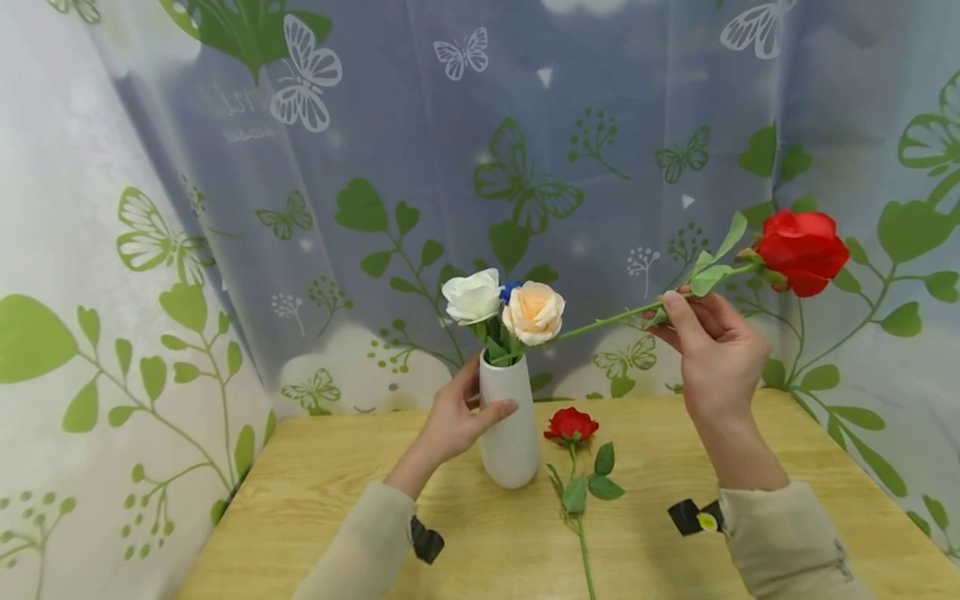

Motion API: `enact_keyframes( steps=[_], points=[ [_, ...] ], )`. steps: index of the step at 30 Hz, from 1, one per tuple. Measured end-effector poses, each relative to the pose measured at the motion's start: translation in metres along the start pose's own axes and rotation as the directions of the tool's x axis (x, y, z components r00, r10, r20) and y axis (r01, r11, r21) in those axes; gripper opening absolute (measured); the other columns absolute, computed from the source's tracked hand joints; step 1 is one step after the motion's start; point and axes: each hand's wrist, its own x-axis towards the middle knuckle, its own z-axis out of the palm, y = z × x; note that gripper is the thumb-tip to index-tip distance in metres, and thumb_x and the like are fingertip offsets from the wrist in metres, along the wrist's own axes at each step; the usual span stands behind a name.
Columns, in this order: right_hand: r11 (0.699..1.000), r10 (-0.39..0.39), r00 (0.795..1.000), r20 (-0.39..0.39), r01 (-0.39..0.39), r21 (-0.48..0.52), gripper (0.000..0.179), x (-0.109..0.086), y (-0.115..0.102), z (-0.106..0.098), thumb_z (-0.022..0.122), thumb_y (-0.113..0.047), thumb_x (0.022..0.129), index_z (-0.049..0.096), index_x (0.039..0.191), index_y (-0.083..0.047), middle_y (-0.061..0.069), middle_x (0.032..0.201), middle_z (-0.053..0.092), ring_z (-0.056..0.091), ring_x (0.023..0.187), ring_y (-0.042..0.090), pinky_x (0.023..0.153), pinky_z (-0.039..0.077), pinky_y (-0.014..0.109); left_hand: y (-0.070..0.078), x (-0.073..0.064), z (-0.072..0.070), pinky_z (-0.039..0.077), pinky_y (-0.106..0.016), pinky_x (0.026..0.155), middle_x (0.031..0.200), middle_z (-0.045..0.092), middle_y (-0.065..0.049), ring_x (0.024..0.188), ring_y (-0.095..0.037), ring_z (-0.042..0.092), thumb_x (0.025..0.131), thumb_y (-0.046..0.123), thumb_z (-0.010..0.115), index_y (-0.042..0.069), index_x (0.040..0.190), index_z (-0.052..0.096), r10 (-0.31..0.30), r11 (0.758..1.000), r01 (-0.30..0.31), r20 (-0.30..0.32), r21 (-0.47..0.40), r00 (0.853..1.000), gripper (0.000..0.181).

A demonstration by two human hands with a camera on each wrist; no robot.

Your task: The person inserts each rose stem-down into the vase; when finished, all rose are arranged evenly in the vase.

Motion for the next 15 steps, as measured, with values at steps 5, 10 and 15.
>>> enact_keyframes(
  steps=[5, 10, 15],
  points=[
    [0.993, -0.103, 0.989, 0.108, 0.109, -0.051, 0.022, -0.007, 0.002, 0.005, 0.075, 0.012, 0.09, 0.07, 0.11, 0.022, 0.01, 0.094, 0.08, 0.078, 0.08, 0.017, 0.073, 0.064, 0.029, 0.001, -0.001, 0.0, 0.056, -0.051, 0.105, 0.149, 0.062, -0.01, 0.128, -0.031, 0.067, 0.095, 0.033, 0.081, 0.022, 0.165, 0.037, -0.002, 1.0, 0.002, 0.001, -0.012, 1.0, 0.084],
    [0.97, -0.22, 0.95, 0.222, 0.237, -0.054, 0.02, -0.013, 0.008, 0.014, 0.074, 0.016, 0.089, 0.07, 0.106, 0.025, 0.008, 0.096, 0.081, 0.079, 0.081, 0.015, 0.075, 0.064, 0.026, 0.001, 0.0, 0.0, 0.056, -0.05, 0.106, 0.148, 0.063, -0.01, 0.128, -0.031, 0.067, 0.094, 0.033, 0.082, 0.021, 0.165, 0.037, 0.001, 1.0, -0.001, 0.0, -0.007, 1.0, 0.084],
    [0.949, -0.265, 0.912, 0.312, 0.305, -0.086, 0.023, -0.018, 0.011, 0.023, 0.076, 0.016, 0.088, 0.07, 0.107, 0.026, 0.006, 0.095, 0.082, 0.079, 0.079, 0.012, 0.076, 0.063, 0.024, 0.0, 0.0, 0.0, 0.056, -0.049, 0.105, 0.148, 0.063, -0.009, 0.128, -0.029, 0.067, 0.094, 0.033, 0.082, 0.022, 0.165, 0.036, -0.002, 1.0, 0.002, 0.006, -0.004, 1.0, 0.085]
  ],
)
